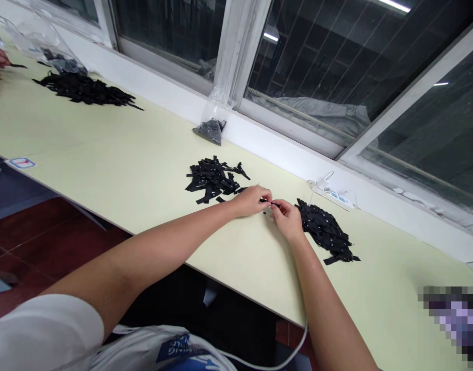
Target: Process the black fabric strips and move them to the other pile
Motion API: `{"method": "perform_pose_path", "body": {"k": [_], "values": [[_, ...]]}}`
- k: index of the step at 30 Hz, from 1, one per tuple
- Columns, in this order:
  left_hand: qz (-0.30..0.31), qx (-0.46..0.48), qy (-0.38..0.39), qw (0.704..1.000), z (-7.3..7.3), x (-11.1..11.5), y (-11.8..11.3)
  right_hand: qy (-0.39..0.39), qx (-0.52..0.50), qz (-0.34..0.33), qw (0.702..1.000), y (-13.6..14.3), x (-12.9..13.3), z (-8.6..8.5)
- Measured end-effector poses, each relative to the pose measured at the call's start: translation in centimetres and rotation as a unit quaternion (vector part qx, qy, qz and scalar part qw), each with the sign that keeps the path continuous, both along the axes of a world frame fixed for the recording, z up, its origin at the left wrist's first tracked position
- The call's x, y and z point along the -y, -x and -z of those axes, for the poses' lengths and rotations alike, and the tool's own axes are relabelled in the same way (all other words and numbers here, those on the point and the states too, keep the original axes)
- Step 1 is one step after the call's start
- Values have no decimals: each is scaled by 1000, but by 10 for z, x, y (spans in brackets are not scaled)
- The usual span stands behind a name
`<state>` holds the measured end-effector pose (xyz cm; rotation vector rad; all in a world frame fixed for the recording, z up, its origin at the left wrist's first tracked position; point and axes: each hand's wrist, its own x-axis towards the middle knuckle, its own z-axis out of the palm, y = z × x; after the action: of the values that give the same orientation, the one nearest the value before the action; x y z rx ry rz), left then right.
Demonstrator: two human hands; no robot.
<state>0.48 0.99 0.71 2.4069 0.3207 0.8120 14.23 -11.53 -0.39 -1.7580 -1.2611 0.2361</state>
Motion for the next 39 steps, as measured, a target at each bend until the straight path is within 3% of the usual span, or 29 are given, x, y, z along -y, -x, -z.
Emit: {"method": "perform_pose_path", "body": {"k": [10,16,22,30,39], "values": [[-9,25,62,998,1,1,-1,3,-2,7,1000,0,0,0],[17,69,157,985,5,1,-4,-1,-27,-10,1000,4,0,-4],[52,85,204,974,7,-4,-7,-10,-99,-33,995,2,-2,-1],[29,61,173,983,5,1,-5,1,-110,-27,994,-5,-6,7],[-20,19,66,997,3,-2,-3,1,-100,-6,995,-4,-6,9]]}}
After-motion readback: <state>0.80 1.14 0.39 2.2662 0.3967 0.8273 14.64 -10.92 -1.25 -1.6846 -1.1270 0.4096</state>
